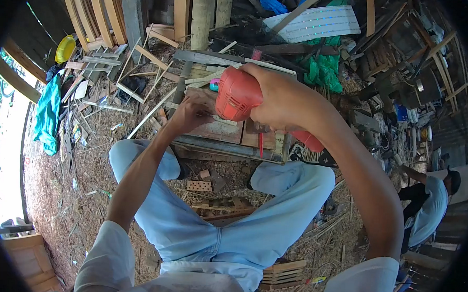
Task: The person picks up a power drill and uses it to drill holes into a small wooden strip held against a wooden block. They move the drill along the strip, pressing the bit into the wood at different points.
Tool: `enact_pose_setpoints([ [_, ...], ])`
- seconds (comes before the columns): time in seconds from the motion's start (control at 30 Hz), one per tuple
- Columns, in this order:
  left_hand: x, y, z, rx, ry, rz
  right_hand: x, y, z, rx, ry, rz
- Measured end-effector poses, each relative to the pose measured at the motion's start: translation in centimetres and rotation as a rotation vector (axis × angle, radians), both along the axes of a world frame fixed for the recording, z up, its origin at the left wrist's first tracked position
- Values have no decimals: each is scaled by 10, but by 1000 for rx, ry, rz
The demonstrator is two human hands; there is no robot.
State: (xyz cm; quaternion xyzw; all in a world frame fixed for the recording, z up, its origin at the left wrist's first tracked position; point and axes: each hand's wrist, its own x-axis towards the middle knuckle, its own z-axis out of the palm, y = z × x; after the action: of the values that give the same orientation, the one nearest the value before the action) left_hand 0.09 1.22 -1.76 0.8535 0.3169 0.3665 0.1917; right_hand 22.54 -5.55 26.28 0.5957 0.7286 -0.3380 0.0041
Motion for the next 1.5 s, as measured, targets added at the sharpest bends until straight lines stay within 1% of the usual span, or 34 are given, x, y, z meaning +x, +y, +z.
enact_pose_setpoints([
  [0.03, 0, 1, 0, 2, 0, 0, 0, 0, 2, -55, -1, -33],
  [0.13, 0, 2, -1, 68, -6, -21, 0, 2, -3, -38, 27, 2],
  [0.2, 1, 1, -2, -13, -15, -10, -3, 4, -1, -44, 23, 7],
  [0.3, -1, 2, 0, -42, 30, -7, -4, 7, -4, -46, 16, 16],
  [0.4, 1, 1, 3, -66, 13, -12, -4, 9, -4, -44, 14, 15],
  [0.43, 1, -1, 5, -63, 11, -14, -5, 9, -4, -53, 19, 12],
  [0.5, 2, -4, 10, 32, 56, 43, -5, 8, -3, -28, 13, 17],
  [0.57, 3, -4, 15, 17, 69, 35, -5, 8, -2, -5, 7, 27],
  [0.67, 3, -6, 21, 25, 70, 23, -4, 8, -3, -49, -12, 31],
  [0.77, 3, -7, 28, 40, 68, 13, -1, 8, -5, 6, 1, 43],
  [0.8, 3, -7, 28, 27, 77, 15, -1, 8, -3, -17, 14, 10],
  [0.87, 3, -4, 24, 24, 80, 16, -1, 9, -2, -41, 28, -20],
  [0.93, 1, -2, 20, 26, 86, 16, -2, 9, -1, -37, 9, 34],
  [1.0, 0, -1, 18, 30, 153, 24, -4, 9, 0, -38, -4, 30],
  [1.17, 0, 1, 8, 78, 117, 26, -4, 2, 2, 10, 17, 31],
  [1.23, -1, 2, 2, 94, 124, 37, -6, -6, 8, 7, 14, -11],
  [1.27, -1, 3, -1, 42, 103, 42, -3, -8, 7, 6, 11, -8],
  [1.3, -2, 3, -2, -9, 81, 47, 3, -10, 7, -1, 67, -45],
  [1.33, -5, 3, -1, -6, 78, 51, 7, -12, 7, -6, 122, -82],
  [1.4, -9, 3, 3, -10, 147, 78, 8, -21, 15, 7, 99, -78],
  [1.43, -10, 2, 7, -9, 142, 80, 9, -25, 17, 13, 79, -76],
  [1.5, -16, -2, 16, -84, 149, 21, 17, -25, 5, 36, 93, -64],
])
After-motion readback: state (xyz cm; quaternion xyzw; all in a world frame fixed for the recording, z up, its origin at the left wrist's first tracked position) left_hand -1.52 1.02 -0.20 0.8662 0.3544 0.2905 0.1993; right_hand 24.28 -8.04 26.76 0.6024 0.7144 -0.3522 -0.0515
